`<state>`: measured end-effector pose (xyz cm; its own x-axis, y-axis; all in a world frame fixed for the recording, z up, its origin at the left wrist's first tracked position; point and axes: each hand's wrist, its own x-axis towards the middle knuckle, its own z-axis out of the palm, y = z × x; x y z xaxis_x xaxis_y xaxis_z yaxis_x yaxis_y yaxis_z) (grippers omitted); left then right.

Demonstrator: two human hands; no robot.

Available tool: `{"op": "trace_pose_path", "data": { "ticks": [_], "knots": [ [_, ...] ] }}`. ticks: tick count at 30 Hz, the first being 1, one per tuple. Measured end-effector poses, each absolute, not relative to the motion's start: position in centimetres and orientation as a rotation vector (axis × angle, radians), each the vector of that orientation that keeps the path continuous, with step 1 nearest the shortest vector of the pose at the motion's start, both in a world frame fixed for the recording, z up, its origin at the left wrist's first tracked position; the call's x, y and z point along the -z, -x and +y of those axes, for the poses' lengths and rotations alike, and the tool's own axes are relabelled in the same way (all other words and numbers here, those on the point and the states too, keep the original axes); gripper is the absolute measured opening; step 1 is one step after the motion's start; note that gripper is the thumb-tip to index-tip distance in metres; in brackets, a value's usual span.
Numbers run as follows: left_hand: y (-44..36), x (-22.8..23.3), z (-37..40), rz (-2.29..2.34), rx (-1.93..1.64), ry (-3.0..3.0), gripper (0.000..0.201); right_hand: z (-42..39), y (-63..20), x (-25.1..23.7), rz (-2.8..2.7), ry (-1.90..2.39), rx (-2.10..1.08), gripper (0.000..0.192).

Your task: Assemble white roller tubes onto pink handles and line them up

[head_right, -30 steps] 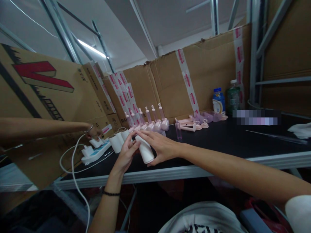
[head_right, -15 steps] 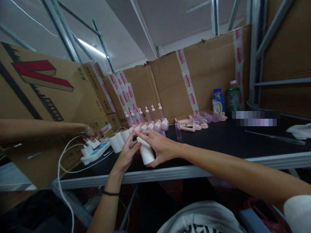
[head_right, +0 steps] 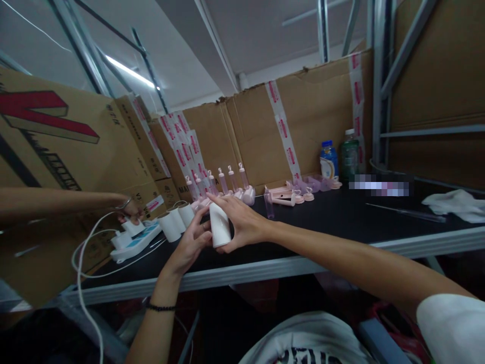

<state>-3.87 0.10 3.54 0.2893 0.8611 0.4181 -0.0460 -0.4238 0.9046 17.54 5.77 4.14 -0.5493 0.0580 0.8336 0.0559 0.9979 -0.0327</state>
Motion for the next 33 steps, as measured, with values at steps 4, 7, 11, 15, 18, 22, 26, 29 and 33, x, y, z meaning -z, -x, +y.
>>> {"op": "trace_pose_path", "data": {
  "ticks": [4, 7, 11, 15, 18, 22, 26, 29, 33],
  "knots": [
    [3.6, -3.8, -0.2, 0.806, -1.220, -1.610, 0.097, 6.2, -17.4, -4.0, -2.164, 0.099, -0.007, 0.137],
    [3.3, -4.2, -0.4, 0.826, -1.253, -1.599, 0.097, 6.3, -17.4, -4.1, -2.195, 0.076, -0.004, 0.137],
    [3.2, -4.8, -0.7, 0.801, -1.364, -1.559, 0.096, 6.2, -18.0, -5.2, -2.103, 0.052, 0.032, 0.115],
    [3.8, -5.1, -0.2, 0.794, -1.508, -1.480, 0.089, 7.8, -20.3, -7.1, -1.683, 0.277, 0.101, 0.061],
    [4.3, -5.1, 0.5, 0.794, -1.596, -1.437, 0.086, 10.5, -23.0, -8.3, -1.377, 0.540, 0.227, 0.040],
    [4.4, -5.1, 0.7, 0.801, -1.628, -1.421, 0.083, 13.7, -26.3, -8.8, -1.350, 1.000, 0.325, 0.031],
    [4.2, -5.3, 0.3, 0.807, -1.632, -1.401, 0.082, 14.9, -27.5, -8.1, -1.676, 1.527, 0.354, 0.032],
    [4.2, -5.2, 0.3, 0.793, -1.634, -1.403, 0.081, 15.2, -27.5, -7.2, -1.777, 1.687, 0.332, 0.028],
    [4.4, -5.0, 0.4, 0.801, -1.635, -1.404, 0.082, 15.5, -27.1, -6.0, -1.878, 1.741, 0.311, 0.026]
  ]
}}
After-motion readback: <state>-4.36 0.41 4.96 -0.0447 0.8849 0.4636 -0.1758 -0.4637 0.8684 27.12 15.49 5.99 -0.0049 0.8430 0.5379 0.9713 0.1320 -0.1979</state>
